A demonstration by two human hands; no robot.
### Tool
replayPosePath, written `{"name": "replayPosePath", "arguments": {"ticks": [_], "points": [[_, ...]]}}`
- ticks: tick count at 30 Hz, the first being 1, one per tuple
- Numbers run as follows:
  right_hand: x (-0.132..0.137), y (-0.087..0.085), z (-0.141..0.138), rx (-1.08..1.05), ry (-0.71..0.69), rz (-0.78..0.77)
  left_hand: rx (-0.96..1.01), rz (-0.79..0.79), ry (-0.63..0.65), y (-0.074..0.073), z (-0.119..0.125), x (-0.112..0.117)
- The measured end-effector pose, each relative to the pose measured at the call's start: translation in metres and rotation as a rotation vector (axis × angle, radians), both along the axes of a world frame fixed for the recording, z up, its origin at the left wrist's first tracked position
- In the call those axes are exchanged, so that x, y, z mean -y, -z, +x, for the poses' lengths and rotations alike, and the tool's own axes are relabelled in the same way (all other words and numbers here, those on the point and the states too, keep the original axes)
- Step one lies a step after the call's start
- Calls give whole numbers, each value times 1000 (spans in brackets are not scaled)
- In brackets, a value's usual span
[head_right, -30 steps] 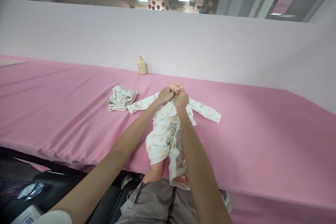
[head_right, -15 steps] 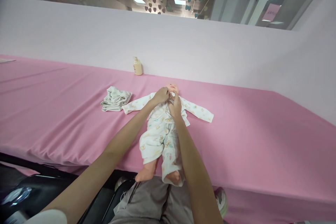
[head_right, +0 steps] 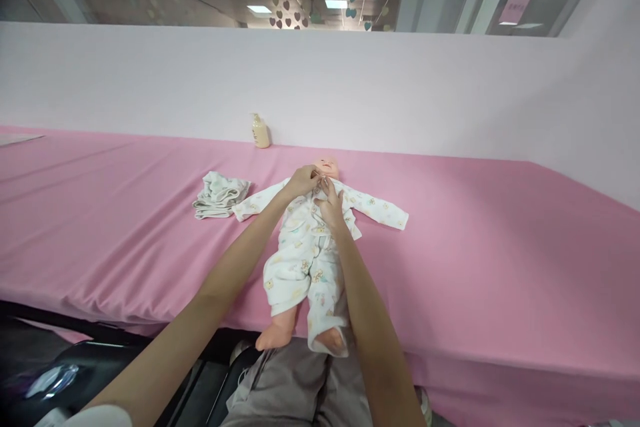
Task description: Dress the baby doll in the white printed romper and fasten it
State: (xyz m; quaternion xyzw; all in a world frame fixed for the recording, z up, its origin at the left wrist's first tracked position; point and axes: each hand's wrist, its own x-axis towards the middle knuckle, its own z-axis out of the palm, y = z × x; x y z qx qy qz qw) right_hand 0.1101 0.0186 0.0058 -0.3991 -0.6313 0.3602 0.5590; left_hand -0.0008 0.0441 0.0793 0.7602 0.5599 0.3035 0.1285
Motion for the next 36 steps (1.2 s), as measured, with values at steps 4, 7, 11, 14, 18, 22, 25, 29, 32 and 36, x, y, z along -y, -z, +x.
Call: {"name": "replayPosePath", "arguments": {"ticks": [4,7,11,14,18,22,25,29,32,36], "points": [[4,-5,0,-19,6,-34,57,-8,57,-5,-1,5],[7,-6,0,-74,49,-13,79,-39,103,-9,-3,9],[12,-4,-2,77,223,75,97,-115,131,-14,-10,14],[14,-4,-4,285,295,205,95,-229,142,-18,-16,18],[13,-4,-4,374,311,291,54,-333,134,-21,-19,20],[13,-4,-3,349,339,298,18,-321,132,-20,-19,20],[14,-4,-2,288,360,286,-7,-296,143,-20,-20,19],[14,-4,-2,310,350,315,-39,-239,178,-22,-22,18],[12,-4,-1,331,353,318,-2,-216,202,-24,-21,20],[8,-4,-1,324,359,291,1,-233,199,-26,-17,23]]}}
